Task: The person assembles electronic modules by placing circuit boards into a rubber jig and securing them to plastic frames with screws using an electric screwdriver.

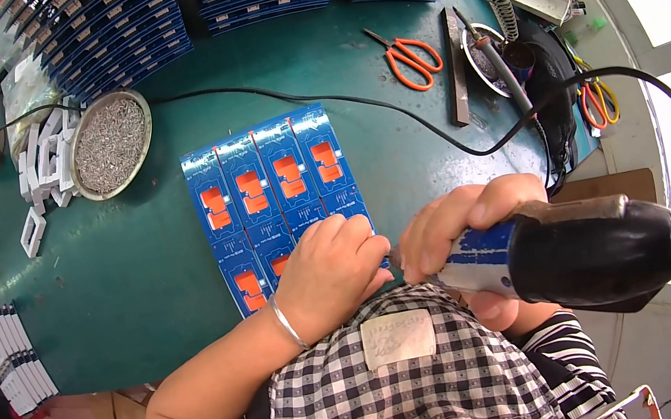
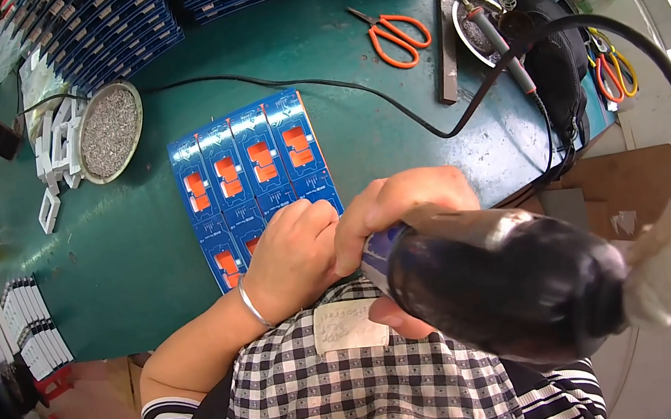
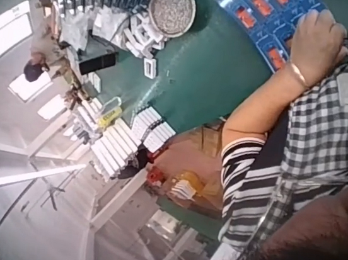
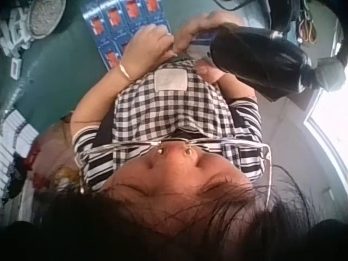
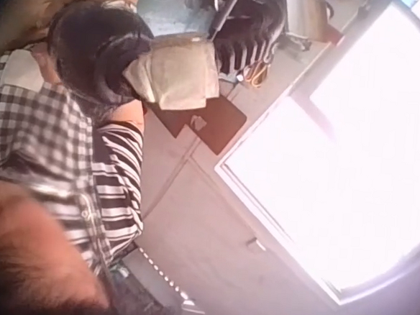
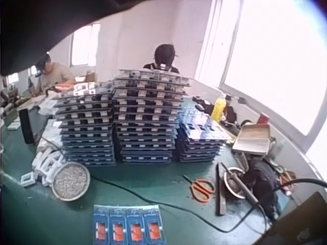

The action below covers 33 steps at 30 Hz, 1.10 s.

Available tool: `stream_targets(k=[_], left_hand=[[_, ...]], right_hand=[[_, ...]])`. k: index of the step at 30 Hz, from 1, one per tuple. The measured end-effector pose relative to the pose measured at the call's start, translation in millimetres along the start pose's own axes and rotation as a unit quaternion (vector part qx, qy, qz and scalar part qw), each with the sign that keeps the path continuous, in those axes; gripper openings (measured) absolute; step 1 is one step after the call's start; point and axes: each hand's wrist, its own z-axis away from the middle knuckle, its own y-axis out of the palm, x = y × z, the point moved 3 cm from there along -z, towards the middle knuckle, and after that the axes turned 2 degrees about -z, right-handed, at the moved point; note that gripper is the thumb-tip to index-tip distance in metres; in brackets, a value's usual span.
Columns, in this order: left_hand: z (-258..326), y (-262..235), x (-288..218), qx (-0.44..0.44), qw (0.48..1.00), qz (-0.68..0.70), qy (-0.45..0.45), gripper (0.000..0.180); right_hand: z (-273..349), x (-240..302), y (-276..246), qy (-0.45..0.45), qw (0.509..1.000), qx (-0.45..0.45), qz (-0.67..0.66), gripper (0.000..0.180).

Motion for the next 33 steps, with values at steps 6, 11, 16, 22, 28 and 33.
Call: stream_targets(k=[6,11,16,22,28,33], left_hand=[[0.7,2.6,1.5,-0.007,1.0,0.001,-0.001,0.033],[-0.4,2.8,1.6,0.0,1.0,-0.009,-0.01,0.032],[0.0,0.9,1.4,0.007,1.0,-0.005,-0.012,0.03],[-1.2,-0.3,-0.2,0.005,1.0,0.008,-0.007,0.03],[-0.2,0.8,1.9,-0.01,1.0,0.004,-0.001,0.031],[-0.5,-1.1,0.5,-0.001,1.0,-0.012,0.0,0.03]], right_hand=[[-2.3,-3.6,-2.9,0.01,1.0,-0.003,-0.012,0.059],[-3.6,-7.0,-1.4,0.022,0.999,-0.005,-0.024,0.061],[-3.9,-2.6,3.9,0.08,0.996,-0.029,-0.008,0.063],[1.2,-8.1,-3.5,0.051,0.991,-0.048,-0.114,0.071],[1.9,-4.0,4.9,0.046,0.994,-0.052,-0.08,0.069],[2.8,-5.3,5.5,0.013,1.0,-0.013,-0.017,0.071]])
